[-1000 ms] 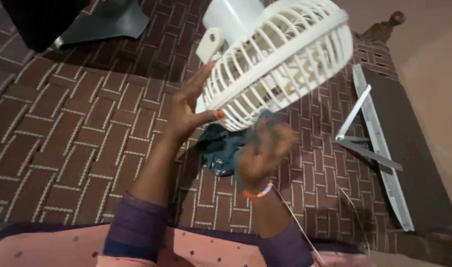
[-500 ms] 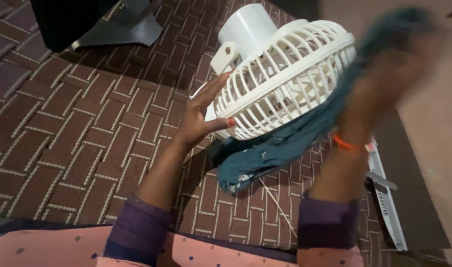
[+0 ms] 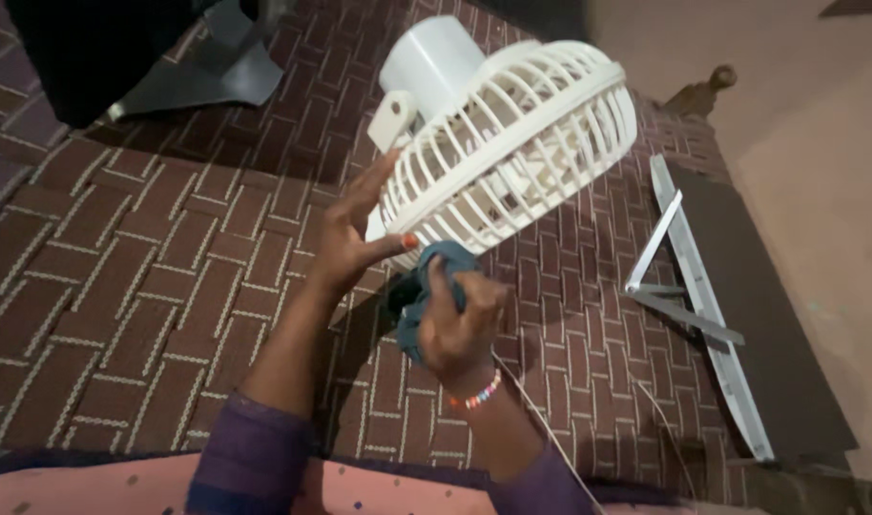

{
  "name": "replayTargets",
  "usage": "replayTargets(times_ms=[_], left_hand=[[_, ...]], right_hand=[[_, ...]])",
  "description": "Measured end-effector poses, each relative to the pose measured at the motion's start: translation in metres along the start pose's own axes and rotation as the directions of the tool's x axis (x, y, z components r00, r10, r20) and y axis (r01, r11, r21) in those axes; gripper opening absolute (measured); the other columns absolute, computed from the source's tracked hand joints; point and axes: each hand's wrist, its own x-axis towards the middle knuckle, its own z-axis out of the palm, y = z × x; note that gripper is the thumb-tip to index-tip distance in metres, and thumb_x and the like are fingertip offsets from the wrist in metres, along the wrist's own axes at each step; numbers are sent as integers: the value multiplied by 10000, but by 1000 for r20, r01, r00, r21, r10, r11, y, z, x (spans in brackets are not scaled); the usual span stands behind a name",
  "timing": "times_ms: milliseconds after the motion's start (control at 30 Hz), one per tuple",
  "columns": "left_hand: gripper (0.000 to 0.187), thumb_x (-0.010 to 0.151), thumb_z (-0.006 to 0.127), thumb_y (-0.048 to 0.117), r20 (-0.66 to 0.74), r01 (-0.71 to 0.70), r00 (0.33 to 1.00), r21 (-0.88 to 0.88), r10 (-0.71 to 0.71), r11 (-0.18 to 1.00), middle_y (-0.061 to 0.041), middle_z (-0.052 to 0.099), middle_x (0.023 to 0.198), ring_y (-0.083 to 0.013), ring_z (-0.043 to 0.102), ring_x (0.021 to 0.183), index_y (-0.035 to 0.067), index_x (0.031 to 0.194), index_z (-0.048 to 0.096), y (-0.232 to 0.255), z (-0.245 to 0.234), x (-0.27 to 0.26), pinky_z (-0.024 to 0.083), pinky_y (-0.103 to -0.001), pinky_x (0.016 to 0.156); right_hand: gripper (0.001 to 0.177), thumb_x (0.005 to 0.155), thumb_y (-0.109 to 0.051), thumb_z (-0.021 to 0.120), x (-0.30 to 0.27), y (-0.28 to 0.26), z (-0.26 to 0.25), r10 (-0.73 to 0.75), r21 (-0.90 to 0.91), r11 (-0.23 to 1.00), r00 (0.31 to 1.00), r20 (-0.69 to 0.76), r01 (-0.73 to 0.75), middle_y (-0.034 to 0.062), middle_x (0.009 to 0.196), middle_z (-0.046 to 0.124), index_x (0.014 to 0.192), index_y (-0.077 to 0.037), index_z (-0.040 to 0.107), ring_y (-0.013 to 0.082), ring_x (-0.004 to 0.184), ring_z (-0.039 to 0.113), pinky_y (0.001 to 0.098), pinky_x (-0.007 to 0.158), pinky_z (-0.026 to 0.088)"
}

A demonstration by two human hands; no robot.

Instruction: The person wipes the front and back grilles of a small white desk fan with a blue cloth, then cleans the base and the power cord.

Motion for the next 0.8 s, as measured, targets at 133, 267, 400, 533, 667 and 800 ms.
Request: replayTargets(times_ms=[133,267,400,533,667,800], left_hand=[[944,750,892,347,34,-43,999,101,40,994,-157,504,1626,-300,422,1557,72,1562,499,3,0,5,301,-442,1304],[944,760,891,376,40,0,999,56,-2,998,-148,508,1630,-304,433,1557,95,1568,491,7,0,0,302,-449,1314],[928,750,881,359,30,-37,999,107,34,994,-146,511,1619,-300,428,1557,98,1557,503,9,0,6,308,-450,1306],[926,751,891,344,46,-53,998,118,48,992,-152,515,1620,-304,428,1561,90,1555,507,6,5,6,304,-451,1316],[937,752,900,327,66,-19,998,145,10,989,-169,493,1631,-309,418,1554,74,1558,494,7,11,3,294,-453,1303],[931,757,891,284,29,21,999,-59,-19,998,-154,462,1640,-296,459,1520,69,1562,476,11,5,1,353,-441,1283]], right_hand=[[275,1029,-114,629,30,26,-19,189,301,949,928,-321,-89,60,1177,555,1296,-82,574,215,1067,567,340,875,536],[308,1134,-279,562,118,104,-79,269,-55,948,884,-382,-312,142,1190,506,1176,2,680,232,1099,587,341,862,652],[239,1154,-104,634,180,164,-33,-20,-38,999,986,-165,13,195,1269,590,1267,106,647,325,1194,571,430,1044,476],[183,1126,-151,727,158,199,-25,222,286,929,972,78,-235,133,1104,663,1160,29,725,251,1034,632,400,1057,480],[275,1053,-276,582,106,246,-20,539,172,812,829,149,-558,85,1073,709,1107,-28,690,169,973,653,342,886,494],[361,1128,-283,455,34,281,27,464,365,799,876,132,-478,138,1217,652,1268,-18,658,229,1144,589,366,1024,460]])
